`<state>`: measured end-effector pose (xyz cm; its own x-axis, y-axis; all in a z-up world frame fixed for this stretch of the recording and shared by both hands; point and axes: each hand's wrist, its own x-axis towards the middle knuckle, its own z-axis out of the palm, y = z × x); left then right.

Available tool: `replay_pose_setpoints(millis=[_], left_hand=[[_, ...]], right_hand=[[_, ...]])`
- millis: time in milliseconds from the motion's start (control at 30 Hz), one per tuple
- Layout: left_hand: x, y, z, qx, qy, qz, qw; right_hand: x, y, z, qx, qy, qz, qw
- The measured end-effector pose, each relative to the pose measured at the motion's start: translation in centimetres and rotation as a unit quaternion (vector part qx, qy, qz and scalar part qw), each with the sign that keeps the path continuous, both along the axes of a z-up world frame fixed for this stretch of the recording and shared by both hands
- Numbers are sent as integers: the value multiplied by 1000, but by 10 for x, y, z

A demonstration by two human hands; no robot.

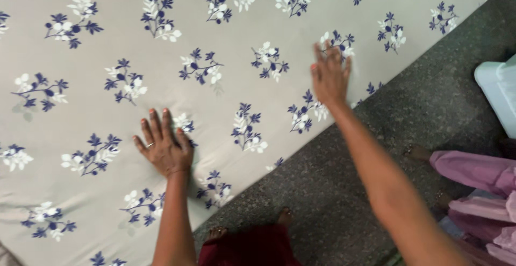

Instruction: The person spreads a floral-patterned bedsheet over a mattress on a wooden bed frame, tucking the edges under the mattress at each corner. They then smooth the sheet across the surface and arrange two matching pillows at the head of the bed.

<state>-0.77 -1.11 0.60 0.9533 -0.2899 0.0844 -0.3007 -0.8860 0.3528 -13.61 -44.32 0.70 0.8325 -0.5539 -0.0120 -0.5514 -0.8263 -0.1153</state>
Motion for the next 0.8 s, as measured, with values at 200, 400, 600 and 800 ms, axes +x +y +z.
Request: replay_pose_setpoints(millis=[200,400,600,800], left_hand=[[0,-4,-2,20,-9,6,1000],[-2,-8,3,21,-11,2,1000],[-5,-17,1,38,27,28,999],[-27,-231,-49,12,-15,-81,997]], right_hand=[[-1,-34,-11,-1,10,-23,1000],[-5,-32,-9,-16,-26,-16,999],[-9,-31,-11,-14,-81,-4,997],[-8,-39,-13,22,-80,7,997]])
